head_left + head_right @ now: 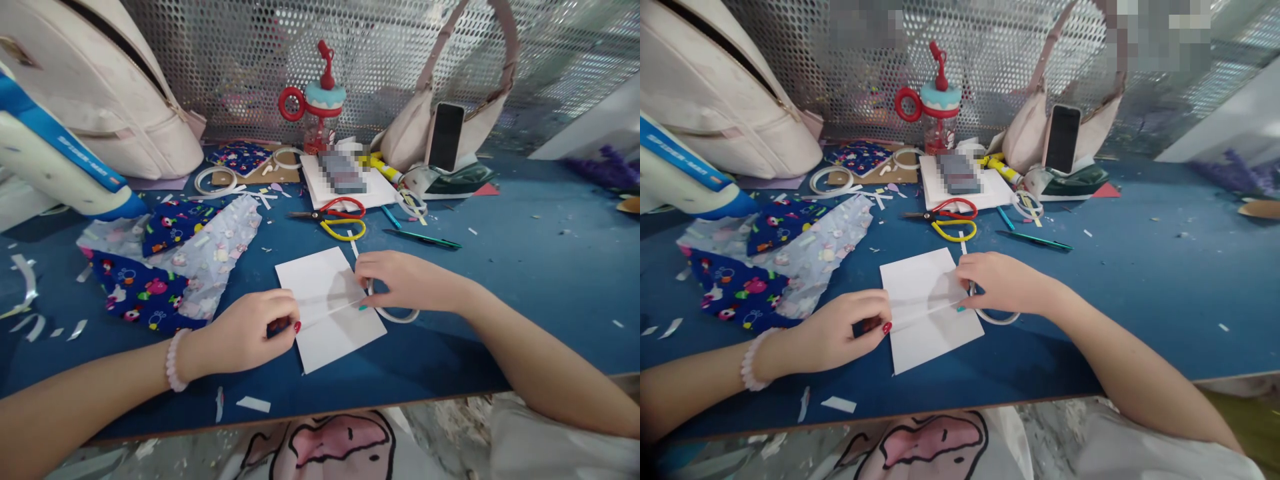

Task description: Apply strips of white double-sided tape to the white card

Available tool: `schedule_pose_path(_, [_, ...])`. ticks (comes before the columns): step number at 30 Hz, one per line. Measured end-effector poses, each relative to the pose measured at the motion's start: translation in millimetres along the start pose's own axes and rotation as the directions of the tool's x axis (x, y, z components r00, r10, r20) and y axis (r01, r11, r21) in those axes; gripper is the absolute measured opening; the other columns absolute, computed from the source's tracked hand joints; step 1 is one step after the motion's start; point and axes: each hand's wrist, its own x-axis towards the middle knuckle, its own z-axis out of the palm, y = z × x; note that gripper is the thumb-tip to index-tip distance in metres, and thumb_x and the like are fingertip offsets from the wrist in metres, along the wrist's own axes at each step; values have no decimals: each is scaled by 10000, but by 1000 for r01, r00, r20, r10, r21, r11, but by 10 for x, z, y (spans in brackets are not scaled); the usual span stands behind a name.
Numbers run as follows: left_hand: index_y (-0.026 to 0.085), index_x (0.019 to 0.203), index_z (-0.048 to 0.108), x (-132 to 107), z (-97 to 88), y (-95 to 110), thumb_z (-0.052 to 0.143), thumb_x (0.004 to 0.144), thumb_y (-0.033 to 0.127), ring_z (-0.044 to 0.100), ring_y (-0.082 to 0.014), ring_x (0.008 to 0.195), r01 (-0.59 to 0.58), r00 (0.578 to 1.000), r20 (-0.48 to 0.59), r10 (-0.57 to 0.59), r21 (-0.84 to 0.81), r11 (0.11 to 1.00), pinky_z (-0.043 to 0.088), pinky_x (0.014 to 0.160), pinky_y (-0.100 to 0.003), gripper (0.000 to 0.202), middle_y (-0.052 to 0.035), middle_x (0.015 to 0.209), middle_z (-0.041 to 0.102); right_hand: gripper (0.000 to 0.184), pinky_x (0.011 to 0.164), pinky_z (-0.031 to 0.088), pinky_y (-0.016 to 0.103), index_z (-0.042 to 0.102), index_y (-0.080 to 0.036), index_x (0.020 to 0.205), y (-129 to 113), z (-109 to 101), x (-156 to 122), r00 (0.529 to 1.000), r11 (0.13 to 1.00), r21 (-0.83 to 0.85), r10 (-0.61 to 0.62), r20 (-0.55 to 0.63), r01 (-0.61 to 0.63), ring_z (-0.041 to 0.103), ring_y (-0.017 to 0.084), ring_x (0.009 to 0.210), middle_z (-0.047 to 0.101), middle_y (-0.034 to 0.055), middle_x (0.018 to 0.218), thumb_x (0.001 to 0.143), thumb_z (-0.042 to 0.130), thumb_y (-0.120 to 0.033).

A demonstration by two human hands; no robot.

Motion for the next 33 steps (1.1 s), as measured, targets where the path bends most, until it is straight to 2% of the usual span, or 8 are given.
schedule_pose_path(3, [170,719,508,10,-5,7,458,845,140,452,-98,609,15,1000,2,-15,-23,1000,341,576,-204,139,23,690,503,229,738,398,320,568,-173,781,117,-56,-66,999,998,-56,32,10,-32,549,195,809,589,50,879,855,666,-366])
schedule_pose_path(7, [167,713,516,16,3,19,468,843,127,453,-92,601,32,999,1,-32,-63,997,348,568,-194,145,24,680,507,194,796,428,374,597,-176,787,201,-67,-172,997,981,-185,46,-62,-57,569,241,892,606,87,967,822,671,-353])
schedule_pose_path(11, [162,733,562,5,6,46,475,843,123,477,-86,590,27,1000,-10,-29,-108,994,369,562,-184,145,19,687,540,200,829,456,419,646,-178,929,79,-5,-173,985,975,-221,-47,-166,9,585,273,955,614,114,1061,799,686,-324])
schedule_pose_path(13, [160,815,621,-1,-7,56,476,857,135,530,-93,618,28,1000,11,-27,-150,988,399,576,-181,153,2,741,606,239,851,468,424,643,-173,1018,-68,71,-110,948,979,-185,-136,-287,84,598,265,971,625,115,1079,814,671,-293])
schedule_pose_path(17, [160,932,676,3,-49,49,465,873,157,622,-123,724,41,998,61,-28,-228,973,457,628,-187,219,-31,861,698,150,781,505,321,626,-154,1004,-376,296,43,743,929,-156,-363,-562,336,628,189,896,676,94,957,930,555,-263])
schedule_pose_path(19, [160,923,686,8,-65,41,468,882,173,638,-130,750,54,997,73,-37,-252,966,476,660,-190,222,-34,870,709,142,738,508,298,628,-152,992,-469,396,87,692,909,-184,-406,-597,374,634,167,832,690,79,901,963,517,-236])
schedule_pose_path(25, [165,919,701,17,-87,54,492,892,174,657,-142,784,21,994,109,8,-268,963,496,738,-212,211,-37,866,724,147,739,529,306,647,-127,979,-498,501,119,652,890,-176,-432,-623,422,660,168,825,718,84,868,968,511,-182])
schedule_pose_path(33, [165,928,716,20,-126,46,504,911,174,665,-147,794,-5,990,136,38,-236,972,493,755,-215,213,-45,865,736,122,712,542,309,647,-135,999,-479,539,154,606,856,-117,-446,-659,503,670,168,799,728,70,830,949,582,-226])
